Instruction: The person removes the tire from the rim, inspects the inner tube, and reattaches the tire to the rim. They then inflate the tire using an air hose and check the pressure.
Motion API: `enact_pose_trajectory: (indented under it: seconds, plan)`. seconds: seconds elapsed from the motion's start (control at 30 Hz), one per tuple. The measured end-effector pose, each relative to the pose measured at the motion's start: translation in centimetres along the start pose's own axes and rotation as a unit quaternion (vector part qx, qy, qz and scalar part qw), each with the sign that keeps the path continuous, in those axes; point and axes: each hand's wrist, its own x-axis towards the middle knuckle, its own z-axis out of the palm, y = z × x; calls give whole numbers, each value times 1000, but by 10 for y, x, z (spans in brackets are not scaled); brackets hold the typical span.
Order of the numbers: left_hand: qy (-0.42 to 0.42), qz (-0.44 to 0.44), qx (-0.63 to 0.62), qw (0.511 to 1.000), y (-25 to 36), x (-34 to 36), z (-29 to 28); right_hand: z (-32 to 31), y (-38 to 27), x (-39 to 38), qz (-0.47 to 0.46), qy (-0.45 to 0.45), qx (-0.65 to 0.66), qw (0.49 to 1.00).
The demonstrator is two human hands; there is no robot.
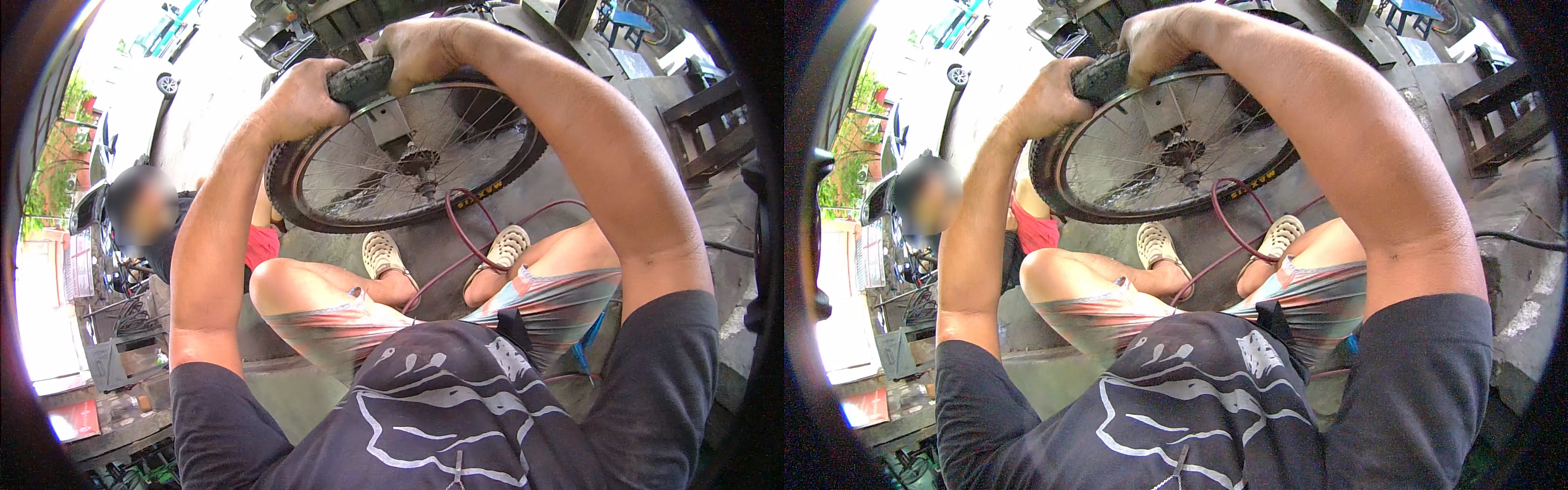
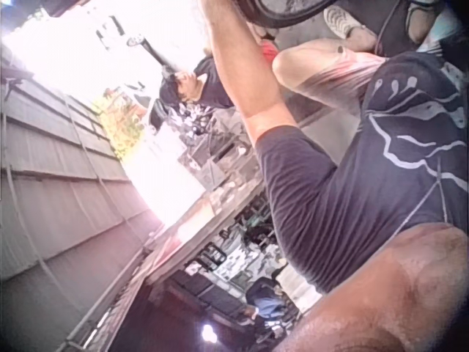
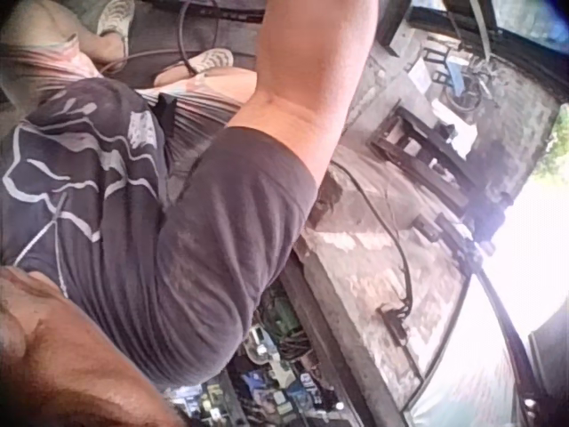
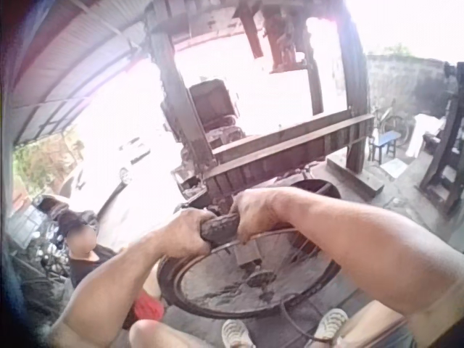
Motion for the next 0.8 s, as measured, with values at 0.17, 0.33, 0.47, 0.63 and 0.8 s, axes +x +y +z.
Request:
enact_pose_trajectory:
  seconds: [0.17,0.33,0.47,0.63,0.8]
  plan:
    - [-38,9,-34,999,2,8,-4,-36,-8,-7,26,-118,-35,992]
    - [48,85,44,994,-10,9,8,-25,2,9,53,-91,-52,993]
    - [8,37,49,998,-3,5,4,-12,5,24,41,-97,-69,992]
    - [54,39,59,996,-13,3,17,-11,2,11,-2,-28,-80,996]
    - [56,67,33,996,-9,12,20,-39,-11,-2,67,121,-149,979]
